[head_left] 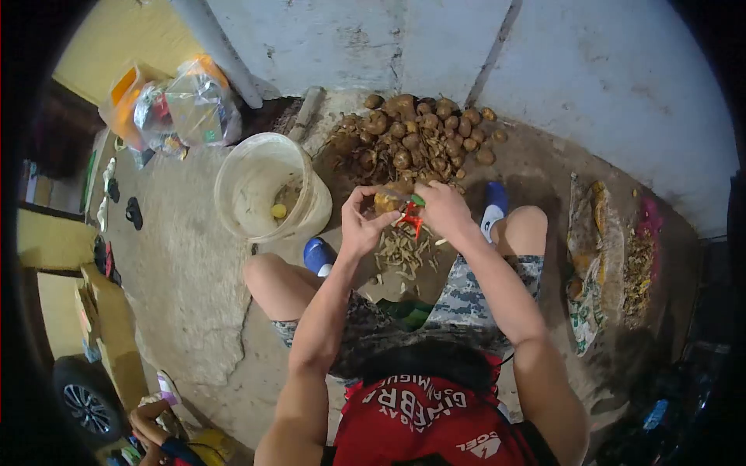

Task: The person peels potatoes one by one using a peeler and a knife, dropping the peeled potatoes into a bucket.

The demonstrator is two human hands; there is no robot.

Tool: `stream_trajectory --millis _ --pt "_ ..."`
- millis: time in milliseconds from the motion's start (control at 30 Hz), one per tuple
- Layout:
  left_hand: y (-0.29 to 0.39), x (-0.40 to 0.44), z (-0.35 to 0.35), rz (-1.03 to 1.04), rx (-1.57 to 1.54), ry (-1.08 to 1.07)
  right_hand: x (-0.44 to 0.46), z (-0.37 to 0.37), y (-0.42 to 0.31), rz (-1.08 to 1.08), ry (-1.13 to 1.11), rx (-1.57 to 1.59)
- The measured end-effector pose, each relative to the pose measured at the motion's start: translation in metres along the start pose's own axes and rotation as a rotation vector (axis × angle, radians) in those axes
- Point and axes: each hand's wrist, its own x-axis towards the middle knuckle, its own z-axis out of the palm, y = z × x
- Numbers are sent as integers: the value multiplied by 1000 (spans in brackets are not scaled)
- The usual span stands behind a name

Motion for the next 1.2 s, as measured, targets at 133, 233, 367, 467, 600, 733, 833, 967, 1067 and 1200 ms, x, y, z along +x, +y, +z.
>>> stream_trajectory --millis 133,233,367,467,600,733,833,967,1067,1200 --pt "-30 1 -13 -130 -231 64 10 -6 24 74 -4 41" --pt "-41 -2 -10 -228 -384 216 -4 8 25 111 -100 68" --pt "-51 -4 -11 -565 -592 86 -8 20 19 31 -33 15" --pt "-42 -6 -2 -482 -671 -55 -6 24 15 24 -71 24" --pt "-41 -5 0 -372 -641 -35 -12 25 13 17 -6 114" --pt "-31 -3 -1 -259 -568 -56 -18 12 2 -18 84 85" --pt "-23 -6 0 -235 -532 -92 -5 28 25 37 20 -23" --pt "-6 -7 -6 -192 -673 -202 -3 0 35 259 -22 109" --pt "1 -5 -12 -323 -762 -180 -7 -17 14 124 -48 127" --pt "-10 -1 -12 -245 -826 -217 -11 4 28 128 -27 79"
